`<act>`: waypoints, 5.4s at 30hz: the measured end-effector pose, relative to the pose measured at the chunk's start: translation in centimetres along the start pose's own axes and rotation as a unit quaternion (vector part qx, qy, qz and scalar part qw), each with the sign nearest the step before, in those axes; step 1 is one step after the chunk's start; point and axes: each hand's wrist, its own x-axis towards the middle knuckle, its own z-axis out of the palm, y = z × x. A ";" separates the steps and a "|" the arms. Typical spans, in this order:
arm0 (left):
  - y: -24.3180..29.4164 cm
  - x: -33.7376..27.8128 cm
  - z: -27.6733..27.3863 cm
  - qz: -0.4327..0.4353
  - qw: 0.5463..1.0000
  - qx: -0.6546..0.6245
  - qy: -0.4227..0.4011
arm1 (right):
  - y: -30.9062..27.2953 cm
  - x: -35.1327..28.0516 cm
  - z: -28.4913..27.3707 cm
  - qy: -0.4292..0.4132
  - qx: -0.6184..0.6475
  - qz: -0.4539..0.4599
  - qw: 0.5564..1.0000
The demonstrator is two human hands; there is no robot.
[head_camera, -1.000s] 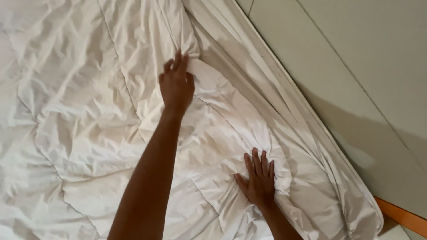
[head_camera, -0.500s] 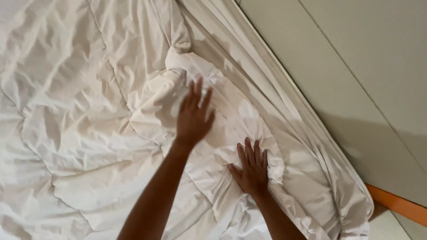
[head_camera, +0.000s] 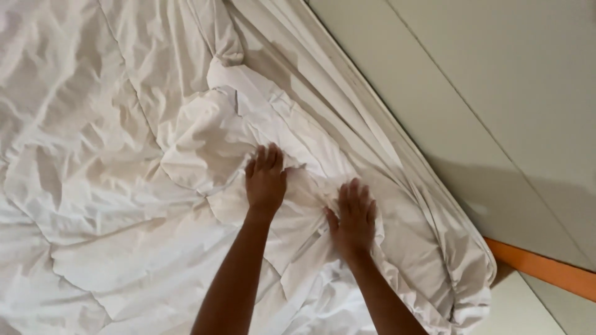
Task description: The person smooths and adjusts a white duvet on a bed using both hands. They work along the edges and corners, tucking the fabric under the mattress and flattening the surface to remove wrinkles.
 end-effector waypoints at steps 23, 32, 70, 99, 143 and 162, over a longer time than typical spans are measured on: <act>13.3 -4.7 -0.2 0.053 0.985 -0.161 0.042 | 5.7 -5.3 -6.2 0.036 0.096 0.029 0.994; 17.5 -14.7 -4.3 0.159 0.954 -0.251 -0.038 | 9.3 -13.8 -8.7 -0.024 0.196 0.013 0.980; 16.9 -26.4 -5.7 0.114 0.956 -0.240 -0.125 | 6.6 -18.8 -10.4 0.010 0.078 0.026 0.997; 6.9 -56.3 -11.9 0.023 0.976 -0.144 -0.164 | -4.5 -41.4 -9.6 -0.238 0.002 -0.125 0.963; 11.6 -76.5 -4.0 0.071 0.987 -0.072 -0.128 | -0.1 -65.3 -3.7 -0.110 -0.108 -0.058 0.986; -7.4 -81.4 -10.9 -0.096 0.964 0.009 -0.246 | -18.5 -67.3 2.7 -0.231 0.001 -0.130 0.964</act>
